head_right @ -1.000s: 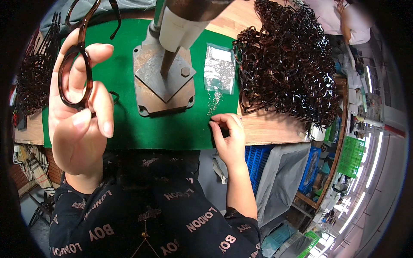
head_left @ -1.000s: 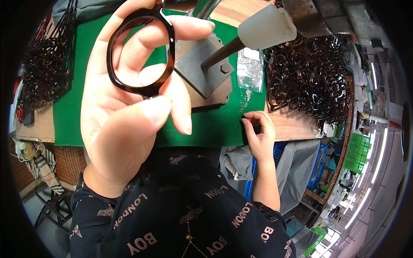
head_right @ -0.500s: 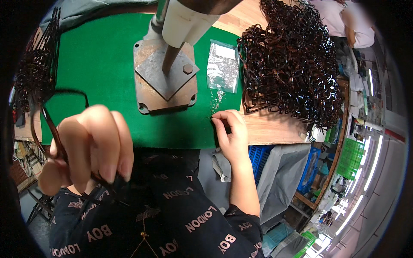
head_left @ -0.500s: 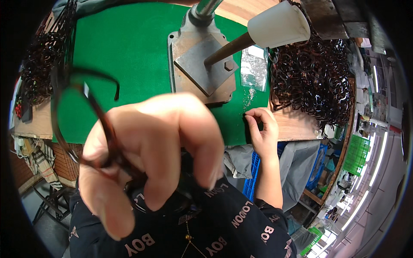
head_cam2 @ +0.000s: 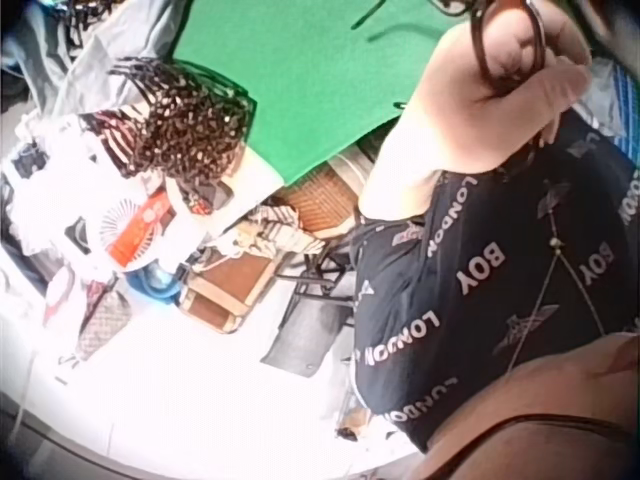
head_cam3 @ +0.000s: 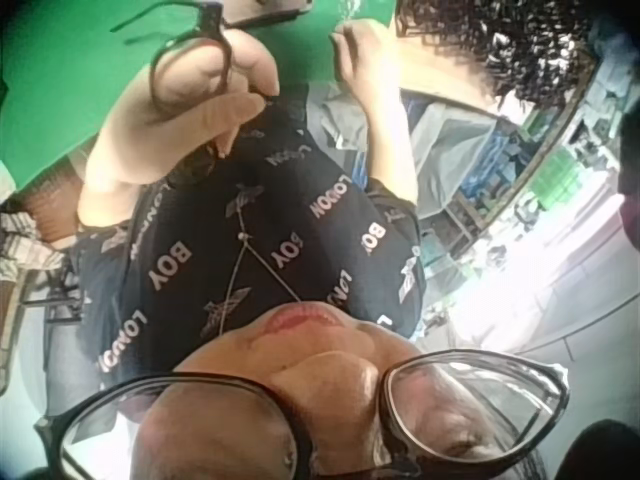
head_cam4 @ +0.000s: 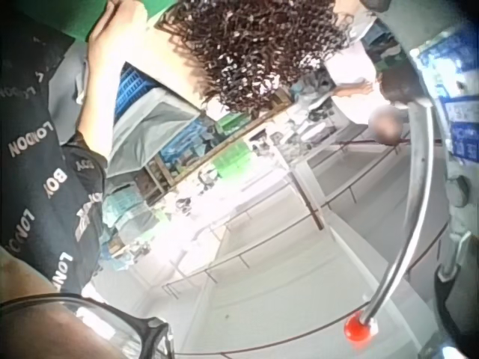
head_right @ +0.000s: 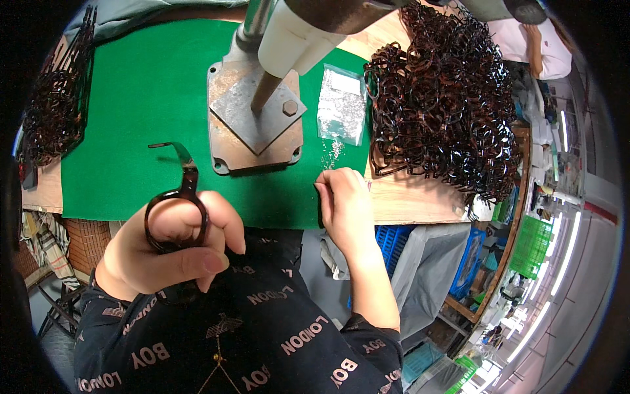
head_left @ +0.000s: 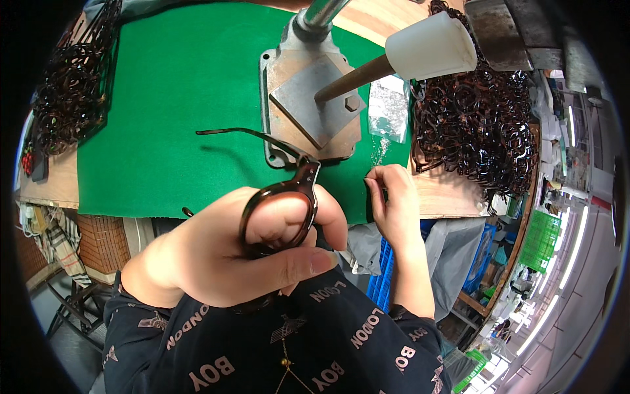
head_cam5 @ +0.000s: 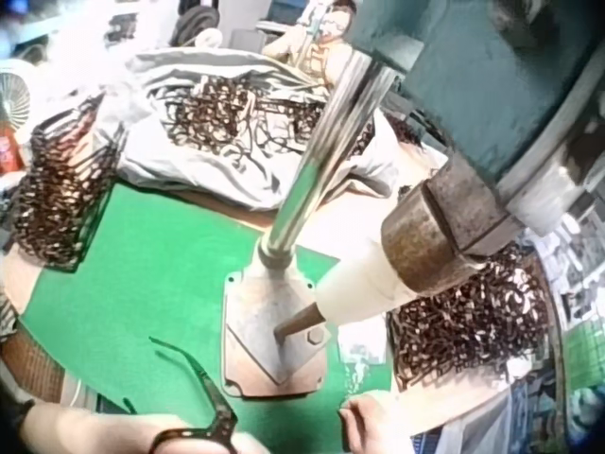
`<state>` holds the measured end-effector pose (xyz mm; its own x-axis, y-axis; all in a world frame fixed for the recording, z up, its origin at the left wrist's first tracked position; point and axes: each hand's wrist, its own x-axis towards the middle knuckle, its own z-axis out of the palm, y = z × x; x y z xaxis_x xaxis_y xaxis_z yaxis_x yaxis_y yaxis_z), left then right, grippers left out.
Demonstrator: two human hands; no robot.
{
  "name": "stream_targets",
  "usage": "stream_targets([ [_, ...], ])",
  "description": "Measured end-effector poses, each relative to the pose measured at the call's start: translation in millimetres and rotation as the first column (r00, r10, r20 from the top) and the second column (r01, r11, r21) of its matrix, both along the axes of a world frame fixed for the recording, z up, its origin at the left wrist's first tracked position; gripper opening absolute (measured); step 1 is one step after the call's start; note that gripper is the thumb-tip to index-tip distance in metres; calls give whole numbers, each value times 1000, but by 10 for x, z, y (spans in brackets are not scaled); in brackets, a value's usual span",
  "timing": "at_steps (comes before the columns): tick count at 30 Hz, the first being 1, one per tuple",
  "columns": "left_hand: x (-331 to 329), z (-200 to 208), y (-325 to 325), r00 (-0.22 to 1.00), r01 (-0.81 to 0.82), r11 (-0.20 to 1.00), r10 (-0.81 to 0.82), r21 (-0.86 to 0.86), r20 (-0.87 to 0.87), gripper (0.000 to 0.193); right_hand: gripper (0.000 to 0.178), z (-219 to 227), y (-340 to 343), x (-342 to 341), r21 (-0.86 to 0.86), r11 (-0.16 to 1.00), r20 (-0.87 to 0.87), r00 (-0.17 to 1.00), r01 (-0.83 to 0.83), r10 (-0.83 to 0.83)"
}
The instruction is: The person repeatedly picks up eyeglass frames and temple arms, aligns them, and uses a heating tool to soften the frame before inserting the temples. They handle multiple frames one at a time, placing finished units on the green mat.
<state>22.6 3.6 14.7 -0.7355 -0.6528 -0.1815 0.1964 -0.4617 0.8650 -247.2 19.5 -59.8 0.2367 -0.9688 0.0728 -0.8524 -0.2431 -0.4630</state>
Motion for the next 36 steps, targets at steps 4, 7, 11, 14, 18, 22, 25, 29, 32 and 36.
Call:
stream_targets([
  [4, -22, -11, 48, 998, 52, 998, -51, 19, -35, 10, 6, 165, -8, 1, 127, 992, 35, 999, -10, 5],
  [7, -67, -72, 59, 986, 161, 986, -159, 48, -46, 11, 7, 346, 6, 145, 277, 959, 449, 890, -51, -82],
  [11, -132, -128, 116, 979, 200, 980, -199, 14, -53, 10, 11, 505, -11, 597, 125, 953, 902, 432, -277, 8],
  [14, -114, -104, 112, 980, 199, 975, -198, -97, 17, 14, 9, 485, -71, 732, 24, 957, 891, 441, -289, 111],
  [18, -99, -112, 134, 984, 172, 976, -163, -132, 78, 17, 8, 498, -95, 786, -28, 966, 808, 563, -257, 174],
  [22, -94, -149, 153, 988, 148, 983, -141, -110, 64, 17, 8, 521, -97, 830, -58, 975, 759, 626, -213, 182],
  [25, -76, -113, 117, 981, 196, 979, -196, 55, -4, 15, 7, 519, -108, 827, -73, 973, 755, 626, -219, 197],
  [29, -62, -102, 111, 977, 212, 971, -205, 110, -65, 14, 6, 501, -102, 827, -38, 974, 806, 569, -225, 163],
  [32, -60, -89, 104, 978, 205, 974, -198, 99, -71, 14, 7, 527, -119, 822, 7, 964, 851, 508, -265, 133],
  [36, -62, -70, 102, 979, 199, 974, -193, 113, -63, 13, 10, 614, -183, 781, 96, 936, 867, 491, -338, 88],
])
